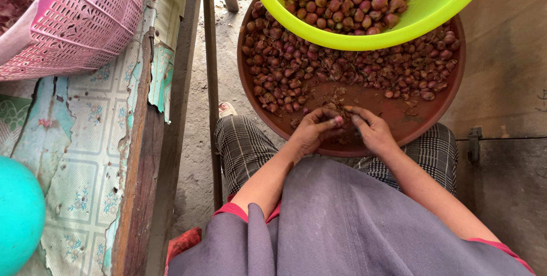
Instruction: The person sits with a large tray of unpeeled shallots on their lap, peels the dry outer skin off each shallot by hand, drops the peeled shallots into a yellow colander, and tosses discarded skins and debris into a pink basket beside them.
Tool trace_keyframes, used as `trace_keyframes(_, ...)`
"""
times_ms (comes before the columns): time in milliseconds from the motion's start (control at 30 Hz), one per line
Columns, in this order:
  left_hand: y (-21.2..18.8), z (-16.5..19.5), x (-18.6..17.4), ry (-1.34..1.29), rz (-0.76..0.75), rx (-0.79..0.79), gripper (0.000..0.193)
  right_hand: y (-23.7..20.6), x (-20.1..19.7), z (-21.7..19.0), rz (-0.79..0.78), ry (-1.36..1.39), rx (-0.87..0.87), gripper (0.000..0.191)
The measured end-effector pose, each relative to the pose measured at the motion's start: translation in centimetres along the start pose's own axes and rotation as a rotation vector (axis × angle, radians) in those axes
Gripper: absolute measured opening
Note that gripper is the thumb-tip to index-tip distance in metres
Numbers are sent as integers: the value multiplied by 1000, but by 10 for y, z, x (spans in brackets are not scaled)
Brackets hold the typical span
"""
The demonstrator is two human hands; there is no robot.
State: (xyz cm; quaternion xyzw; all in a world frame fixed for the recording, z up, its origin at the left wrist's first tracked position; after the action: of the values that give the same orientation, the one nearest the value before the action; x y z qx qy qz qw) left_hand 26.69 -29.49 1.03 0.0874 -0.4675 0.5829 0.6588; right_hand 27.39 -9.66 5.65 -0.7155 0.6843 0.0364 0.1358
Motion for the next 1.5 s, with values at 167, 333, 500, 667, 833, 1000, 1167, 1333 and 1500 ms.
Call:
trace_keyframes(167,15,49,-34,81,219,115,17,8,-8,13,26,75,96,40)
trace_keyframes(333,15,78,-50,1655,436,865,18,11,-4,24,56,42,108,40)
trace_keyframes(500,14,59,-40,1905,265,988,33,9,4,21,44,25,118,42)
trace_keyframes(667,13,51,-23,1417,241,688,31,3,10,-6,56,-214,-246,50)
trace_keyframes(833,5,20,-7,767,92,230,32,7,16,-14,20,-127,-192,27)
trace_keyframes(1000,0,13,-3,651,68,216,34,7,10,-15,-9,17,31,32)
trace_keyframes(1167,2,12,0,581,64,349,27,-4,5,-25,-121,-50,-24,45)
trace_keyframes(1333,3,10,-3,619,103,390,19,-9,8,-21,-106,-117,-143,36)
trace_keyframes(1500,-3,5,3,579,14,474,17,-6,12,-4,-91,-58,-158,28)
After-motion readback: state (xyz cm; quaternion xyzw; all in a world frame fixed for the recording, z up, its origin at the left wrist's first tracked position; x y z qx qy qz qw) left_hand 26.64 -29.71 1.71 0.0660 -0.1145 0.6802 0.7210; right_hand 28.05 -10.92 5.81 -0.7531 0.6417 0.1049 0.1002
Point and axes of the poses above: each hand's wrist, its own y-axis towards the middle knuckle, its own x-axis out of the palm, z = x × y, the point moved 2 cm from there along y, towards the middle knuckle, and after that the axes turned 9 degrees about z, right-handed, at the moved point
